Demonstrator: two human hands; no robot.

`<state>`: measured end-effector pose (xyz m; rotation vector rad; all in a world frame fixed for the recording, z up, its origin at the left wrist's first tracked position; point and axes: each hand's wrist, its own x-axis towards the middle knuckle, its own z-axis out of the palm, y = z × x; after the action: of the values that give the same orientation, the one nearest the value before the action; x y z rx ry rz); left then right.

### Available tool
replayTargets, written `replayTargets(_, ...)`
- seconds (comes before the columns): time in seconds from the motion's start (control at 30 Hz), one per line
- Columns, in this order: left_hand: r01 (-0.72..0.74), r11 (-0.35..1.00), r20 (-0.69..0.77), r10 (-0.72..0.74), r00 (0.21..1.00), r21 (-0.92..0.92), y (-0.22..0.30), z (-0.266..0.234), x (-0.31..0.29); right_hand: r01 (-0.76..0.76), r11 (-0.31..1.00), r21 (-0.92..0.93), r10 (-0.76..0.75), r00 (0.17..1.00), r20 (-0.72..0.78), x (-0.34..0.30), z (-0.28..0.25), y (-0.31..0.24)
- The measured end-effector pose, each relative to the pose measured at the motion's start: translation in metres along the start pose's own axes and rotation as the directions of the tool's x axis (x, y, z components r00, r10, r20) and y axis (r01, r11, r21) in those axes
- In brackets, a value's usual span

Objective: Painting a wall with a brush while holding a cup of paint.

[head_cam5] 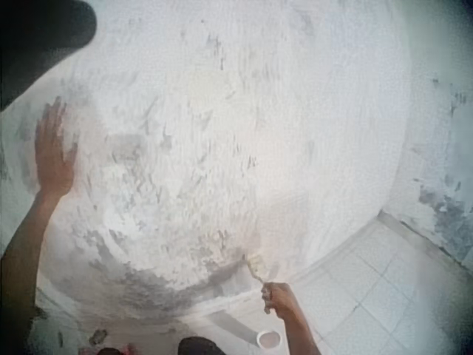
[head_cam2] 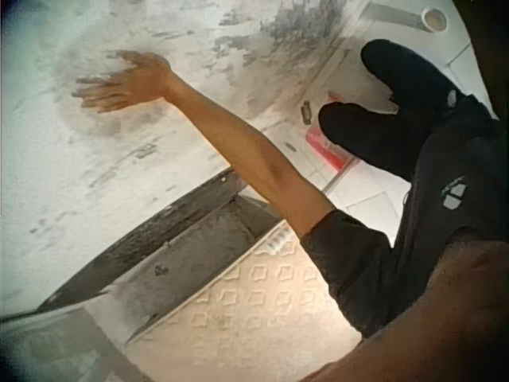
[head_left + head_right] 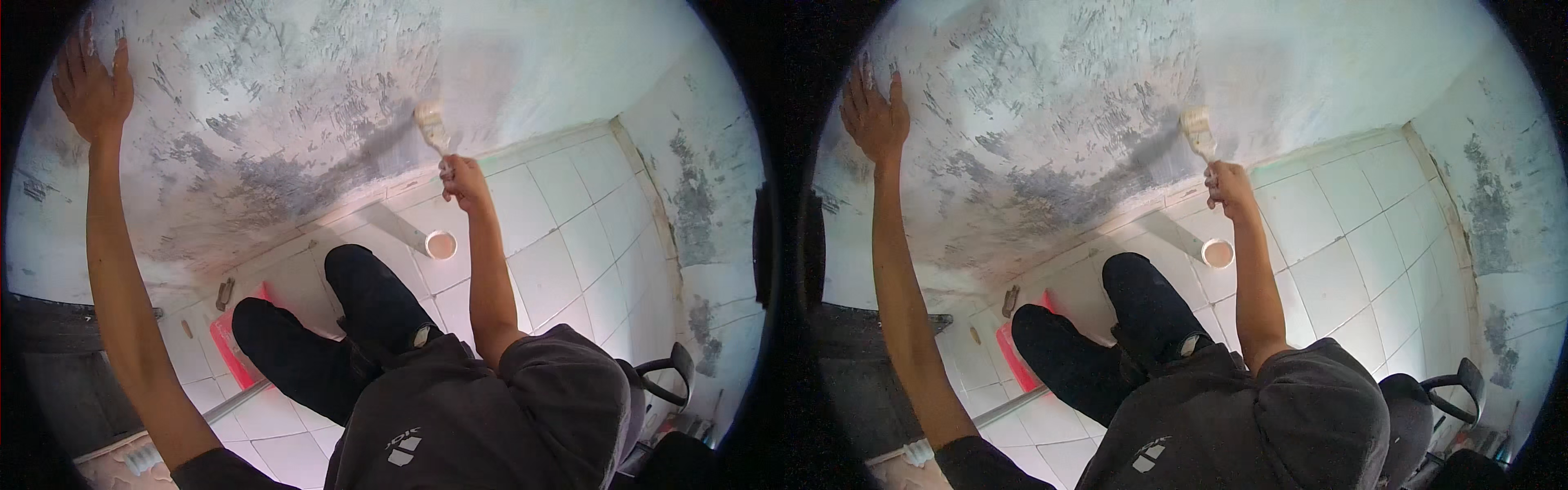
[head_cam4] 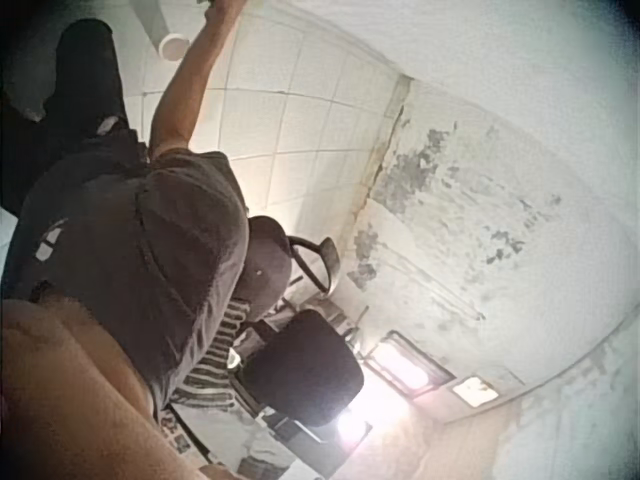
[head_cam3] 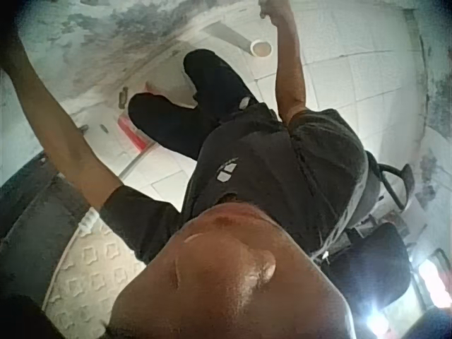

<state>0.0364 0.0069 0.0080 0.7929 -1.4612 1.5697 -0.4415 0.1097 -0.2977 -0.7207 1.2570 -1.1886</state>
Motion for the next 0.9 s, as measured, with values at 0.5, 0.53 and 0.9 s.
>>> replayTargets(0.5, 0.102, 0.994, 0.072, -0.098, 0.993, -0.045, 0.014, -0.007, 0.003, -0.304, 0.926, -0.224, 0.277, 0.950, -0.146, 0.034, -0.012, 0.138)
replayTargets(0.53, 0.103, 0.994, 0.071, -0.100, 0.992, -0.041, 0.013, -0.007, 0.004, -0.330, 0.907, -0.262, 0.301, 0.942, -0.145, 0.031, -0.004, 0.142)
replayTargets(0.9, 0.100, 0.994, 0.060, -0.097, 0.994, -0.045, 0.014, -0.006, 0.004, -0.261, 0.965, -0.003, 0.259, 0.961, -0.095, 0.032, 0.067, 0.142)
